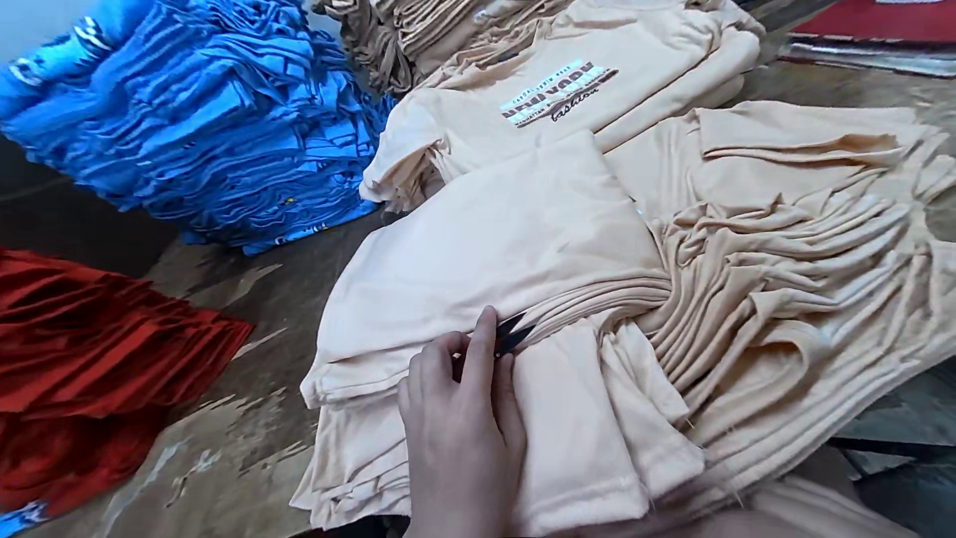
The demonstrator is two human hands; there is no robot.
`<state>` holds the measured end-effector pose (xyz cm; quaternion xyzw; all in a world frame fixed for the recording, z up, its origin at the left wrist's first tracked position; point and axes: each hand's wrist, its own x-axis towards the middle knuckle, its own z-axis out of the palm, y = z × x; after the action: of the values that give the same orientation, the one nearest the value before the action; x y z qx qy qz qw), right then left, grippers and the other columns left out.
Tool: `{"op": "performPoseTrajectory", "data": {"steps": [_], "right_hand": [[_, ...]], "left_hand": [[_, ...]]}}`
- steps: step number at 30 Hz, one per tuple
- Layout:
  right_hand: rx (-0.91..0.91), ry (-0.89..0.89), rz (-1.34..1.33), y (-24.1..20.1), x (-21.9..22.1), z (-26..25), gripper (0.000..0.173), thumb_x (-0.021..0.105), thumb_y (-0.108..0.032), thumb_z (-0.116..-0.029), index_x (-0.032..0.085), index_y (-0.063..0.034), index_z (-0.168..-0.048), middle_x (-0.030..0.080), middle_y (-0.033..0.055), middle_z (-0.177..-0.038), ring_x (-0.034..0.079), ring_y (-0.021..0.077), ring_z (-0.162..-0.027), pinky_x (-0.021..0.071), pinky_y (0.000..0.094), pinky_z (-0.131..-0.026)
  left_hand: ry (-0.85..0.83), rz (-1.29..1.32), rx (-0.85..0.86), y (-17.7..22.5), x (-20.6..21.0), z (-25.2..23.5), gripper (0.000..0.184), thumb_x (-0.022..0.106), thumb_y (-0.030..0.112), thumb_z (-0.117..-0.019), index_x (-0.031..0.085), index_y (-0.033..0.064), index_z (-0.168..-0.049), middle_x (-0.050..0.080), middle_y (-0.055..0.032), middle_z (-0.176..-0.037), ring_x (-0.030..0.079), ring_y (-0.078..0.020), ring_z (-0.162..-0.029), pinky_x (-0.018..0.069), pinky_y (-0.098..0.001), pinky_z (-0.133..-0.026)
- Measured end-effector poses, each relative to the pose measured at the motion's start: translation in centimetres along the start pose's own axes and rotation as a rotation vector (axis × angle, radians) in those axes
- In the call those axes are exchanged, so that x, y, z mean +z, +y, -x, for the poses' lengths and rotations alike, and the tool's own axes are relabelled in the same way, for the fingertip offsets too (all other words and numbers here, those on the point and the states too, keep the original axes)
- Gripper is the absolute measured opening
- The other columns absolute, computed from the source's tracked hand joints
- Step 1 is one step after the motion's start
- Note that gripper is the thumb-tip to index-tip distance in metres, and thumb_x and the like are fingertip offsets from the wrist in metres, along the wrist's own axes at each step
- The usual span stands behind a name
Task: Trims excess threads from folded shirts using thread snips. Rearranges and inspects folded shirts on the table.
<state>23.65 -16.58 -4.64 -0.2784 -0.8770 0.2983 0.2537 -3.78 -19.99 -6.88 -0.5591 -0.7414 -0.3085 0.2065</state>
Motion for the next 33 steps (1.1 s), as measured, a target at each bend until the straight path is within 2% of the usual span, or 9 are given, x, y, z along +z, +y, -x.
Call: {"op": "performPoseTrajectory", "data": {"steps": [3,7,10,12,18,23,27,30,33], "right_hand": [[0.12,0.157,-0.285,-0.5,2.8,-1.5,0.038,0.071,-0.034,-0.0985,0.073,-0.0012,-0.118,0.07,0.0093,-0.083,0.06,0.0108,-0.064,0.0506,0.0261,-0.056],[0.129,0.239,-0.566,1.3,4.3,-1.6,0.012,0.076,-0.013,-0.0941,0.076,-0.0011,-0.096,0.066,0.0057,-0.088,0.058,0.0035,-0.072,0.05,0.0175,-0.06],[0.152,0.305,-0.66,1.5,4.0,-1.2,0.008,0.073,-0.01,-0.0955,0.073,-0.0019,-0.096,0.065,0.0025,-0.091,0.06,0.0028,-0.075,0.0529,0.0179,-0.063],[0.169,0.361,-0.671,1.1,4.3,-1.4,0.006,0.071,-0.008,-0.0963,0.072,-0.002,-0.098,0.064,0.0015,-0.092,0.061,0.0021,-0.075,0.0543,0.0176,-0.063],[0.127,0.502,-0.549,0.5,5.4,-2.1,0.009,0.071,-0.013,-0.0973,0.071,-0.0041,-0.099,0.061,0.0018,-0.09,0.059,0.0,-0.073,0.0508,0.0129,-0.059],[0.032,0.532,-0.325,0.8,5.4,-2.2,0.012,0.071,-0.02,-0.0982,0.07,-0.008,-0.098,0.06,0.0013,-0.09,0.059,-0.0021,-0.076,0.0503,0.0097,-0.062],[0.131,0.675,-0.094,2.7,4.7,-1.7,0.012,0.069,-0.018,-0.0972,0.07,-0.0076,-0.102,0.062,0.0032,-0.093,0.057,-0.0003,-0.076,0.0471,0.0116,-0.06],[0.094,0.678,-0.089,2.8,4.2,-1.5,0.023,0.069,-0.031,-0.0965,0.068,-0.0138,-0.112,0.057,0.0014,-0.105,0.055,-0.0014,-0.088,0.0462,0.0112,-0.069],[0.062,0.618,-0.033,2.4,5.0,-2.1,0.029,0.079,-0.039,-0.0898,0.075,-0.0137,-0.103,0.064,0.0057,-0.106,0.06,0.0087,-0.096,0.052,0.0231,-0.08]], "left_hand": [[0.016,-0.011,0.007,0.3,-0.2,0.0,0.045,0.057,0.033,-0.102,0.063,0.013,-0.141,0.064,-0.0163,-0.112,0.061,-0.032,-0.098,0.0472,-0.0524,-0.08],[0.005,0.045,0.045,-0.2,-0.8,-0.2,0.049,0.06,0.04,-0.101,0.063,0.0117,-0.141,0.064,-0.015,-0.113,0.062,-0.0268,-0.096,0.0497,-0.0459,-0.082],[0.038,0.127,0.11,-0.5,-1.8,0.4,0.029,0.064,0.027,-0.0995,0.075,0.0142,-0.123,0.07,-0.0104,-0.106,0.066,-0.0193,-0.093,0.054,-0.0366,-0.081],[-0.048,0.191,0.138,0.1,-3.7,0.9,0.025,0.064,0.026,-0.1004,0.075,0.0167,-0.121,0.069,-0.0079,-0.104,0.064,-0.017,-0.093,0.0515,-0.0344,-0.081],[-0.213,0.248,0.255,3.4,-7.2,2.3,0.022,0.065,0.024,-0.1003,0.075,0.02,-0.12,0.072,-0.0048,-0.104,0.059,-0.0194,-0.088,0.0411,-0.0389,-0.08],[-0.231,0.158,0.349,5.5,-6.1,2.1,0.021,0.062,0.013,-0.0975,0.079,0.0175,-0.11,0.075,-0.0024,-0.099,0.057,-0.0183,-0.082,0.0383,-0.0363,-0.074],[-0.207,0.136,0.298,5.2,-5.8,2.0,0.021,0.062,0.013,-0.0969,0.079,0.0182,-0.108,0.073,-0.0029,-0.096,0.058,-0.0178,-0.081,0.039,-0.0368,-0.075],[-0.162,0.143,0.251,4.8,-5.5,1.7,0.024,0.061,0.015,-0.0987,0.077,0.0161,-0.117,0.071,-0.0067,-0.101,0.058,-0.0197,-0.084,0.0397,-0.0377,-0.075],[-0.154,0.155,0.255,4.8,-5.1,1.5,0.024,0.063,0.019,-0.0994,0.076,0.0161,-0.119,0.071,-0.0069,-0.103,0.058,-0.0195,-0.086,0.0403,-0.0373,-0.075]]}}
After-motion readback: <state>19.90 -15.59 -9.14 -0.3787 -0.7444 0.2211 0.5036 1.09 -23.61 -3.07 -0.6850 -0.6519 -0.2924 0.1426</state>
